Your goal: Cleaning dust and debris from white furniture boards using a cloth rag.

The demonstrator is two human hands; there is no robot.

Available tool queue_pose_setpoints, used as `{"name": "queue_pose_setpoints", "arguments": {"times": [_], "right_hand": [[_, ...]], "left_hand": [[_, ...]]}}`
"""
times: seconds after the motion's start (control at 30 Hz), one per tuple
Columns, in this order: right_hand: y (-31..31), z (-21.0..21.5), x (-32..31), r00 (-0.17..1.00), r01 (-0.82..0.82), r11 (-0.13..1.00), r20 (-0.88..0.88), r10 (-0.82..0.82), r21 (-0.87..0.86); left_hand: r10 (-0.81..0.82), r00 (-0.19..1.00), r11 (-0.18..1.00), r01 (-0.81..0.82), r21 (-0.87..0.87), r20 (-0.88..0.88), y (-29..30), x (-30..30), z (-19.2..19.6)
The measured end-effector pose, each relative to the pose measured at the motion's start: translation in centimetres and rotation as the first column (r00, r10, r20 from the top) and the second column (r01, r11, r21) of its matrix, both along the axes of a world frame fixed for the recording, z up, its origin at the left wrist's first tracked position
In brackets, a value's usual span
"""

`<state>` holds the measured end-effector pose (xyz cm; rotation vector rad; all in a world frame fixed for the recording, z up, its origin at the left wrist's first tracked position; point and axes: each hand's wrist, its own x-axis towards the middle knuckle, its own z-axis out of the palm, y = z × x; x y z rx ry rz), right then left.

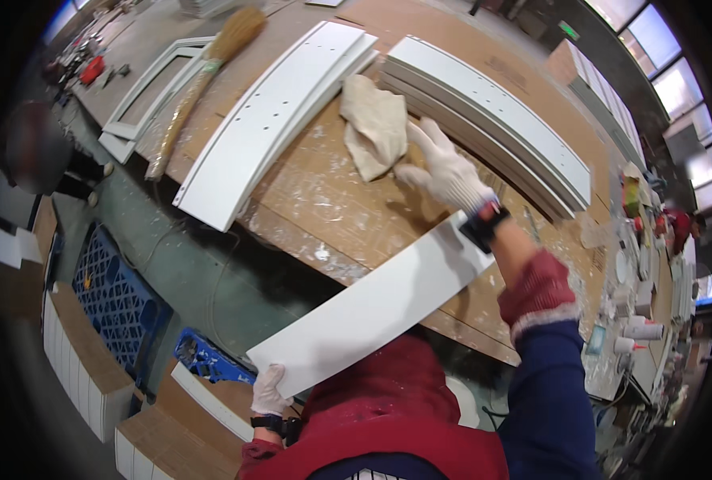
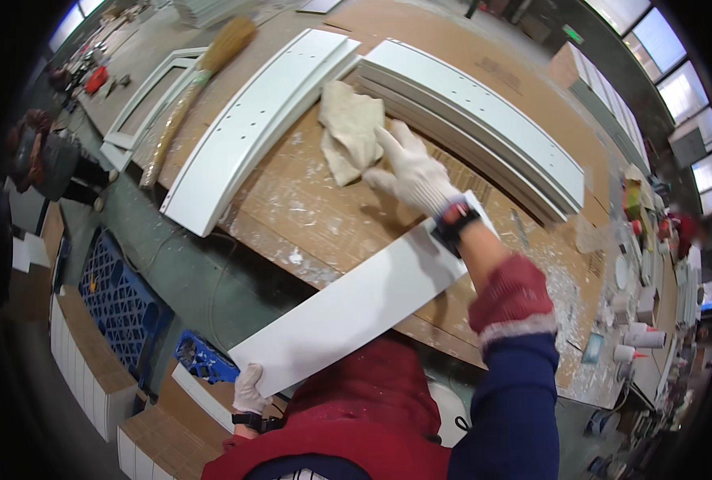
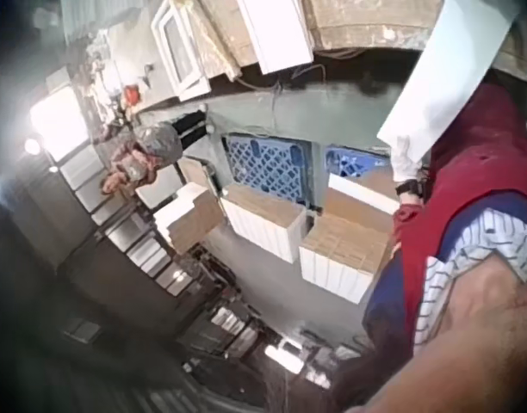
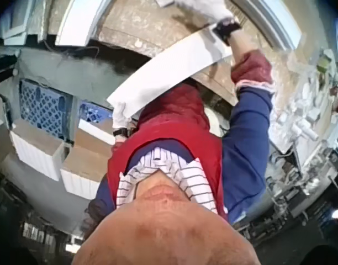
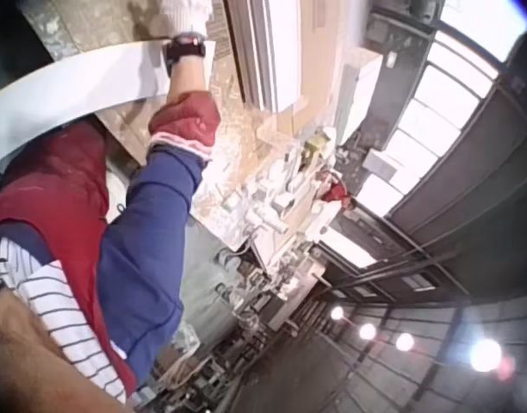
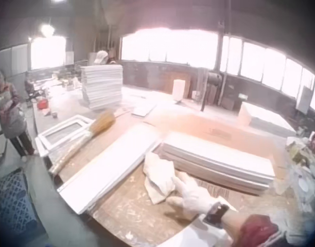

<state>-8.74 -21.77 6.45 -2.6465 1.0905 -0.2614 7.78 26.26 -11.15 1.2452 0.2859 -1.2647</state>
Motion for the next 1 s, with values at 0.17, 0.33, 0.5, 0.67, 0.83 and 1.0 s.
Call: {"name": "queue_pose_setpoints", "arguments": {"times": [0.17, 0.33, 0.5, 0.67, 0.83, 1.0], "right_hand": [[-6.0, -3.4, 11.7, 0.922, 0.020, 0.998, -0.385, -0.043, -0.064], [-0.7, -6.5, 13.2, 0.981, -0.154, 0.985, -0.107, 0.163, 0.080], [17.8, -4.1, 3.6, 0.884, -0.457, 0.888, 0.094, 0.459, -0.038], [19.8, -7.4, -1.7, 0.908, -0.411, 0.912, 0.094, 0.409, -0.006], [4.6, -8.8, -10.9, 0.955, 0.202, 0.967, 0.251, -0.159, -0.155], [-0.3, -7.0, -14.8, 0.800, 0.591, 0.794, -0.028, -0.600, -0.142]], "left_hand": [[0.047, 0.994, 0.999, -0.046, -0.017, 0.095, -1.6, -2.2, 2.1], [0.052, 0.991, 0.993, -0.064, 0.097, 0.123, -2.8, -3.3, 3.8], [-0.029, 0.983, 0.999, 0.023, 0.035, 0.183, -3.5, -1.3, 2.6], [0.026, 0.985, 0.989, -0.001, -0.149, 0.168, -3.2, -1.1, 0.9], [0.084, 0.961, 0.994, -0.063, -0.085, 0.264, -2.7, -1.3, 1.9], [0.073, 0.968, 0.995, -0.054, -0.084, 0.241, -3.8, -0.3, 2.7]]}}
